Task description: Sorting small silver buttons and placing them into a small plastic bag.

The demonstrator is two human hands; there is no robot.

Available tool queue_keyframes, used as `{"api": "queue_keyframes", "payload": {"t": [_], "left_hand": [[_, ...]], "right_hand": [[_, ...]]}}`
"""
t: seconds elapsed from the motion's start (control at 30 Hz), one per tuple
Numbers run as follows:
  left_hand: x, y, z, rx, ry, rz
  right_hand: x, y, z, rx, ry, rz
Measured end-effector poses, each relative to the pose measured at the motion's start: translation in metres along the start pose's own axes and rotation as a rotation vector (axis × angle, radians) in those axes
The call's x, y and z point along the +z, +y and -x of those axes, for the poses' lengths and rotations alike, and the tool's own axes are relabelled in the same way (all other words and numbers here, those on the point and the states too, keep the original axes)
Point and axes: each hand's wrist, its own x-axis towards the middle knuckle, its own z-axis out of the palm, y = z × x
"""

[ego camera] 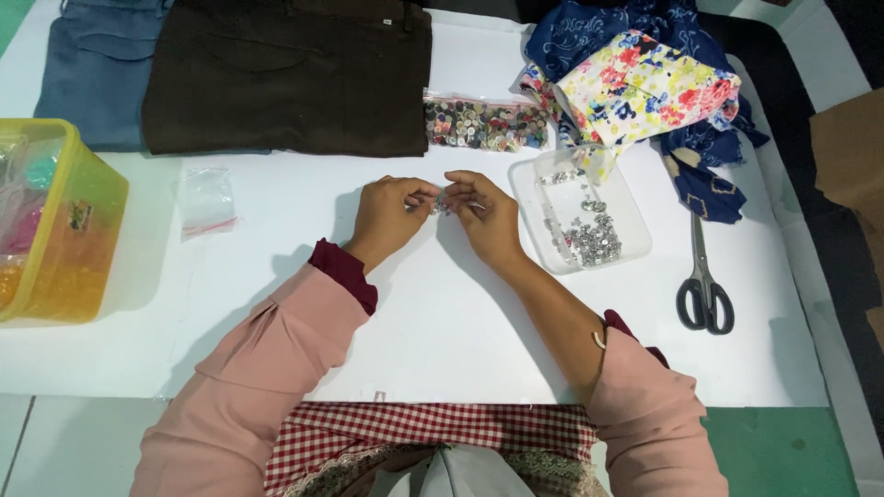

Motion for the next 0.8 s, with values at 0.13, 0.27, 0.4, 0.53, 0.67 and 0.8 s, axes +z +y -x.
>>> {"api": "queue_keyframes", "payload": {"t": [0.13,0.27,0.4,0.53,0.67,0.8], "left_hand": [[-0.003,0.001,0.0,0.008,0.014,-0.008],[-0.005,0.002,-0.002,0.049,0.072,-0.009],[-0.012,0.01,-0.003,0.14,0.173,-0.092],[-0.012,0.031,-0.002,0.201,0.204,-0.112],[0.005,0.045,-0.004,0.323,0.225,-0.139],[0.028,0.075,-0.008,0.438,0.186,-0.101]], "right_hand": [[0.002,0.008,-0.001,0.016,-0.005,0.014],[-0.006,0.0,-0.001,-0.083,0.052,-0.003],[-0.032,-0.021,-0.004,-0.229,0.138,0.035],[-0.087,-0.037,0.002,-0.315,0.175,0.115],[-0.146,-0.014,0.005,-0.208,0.183,0.261],[-0.189,0.0,0.015,-0.095,0.132,0.501]]}}
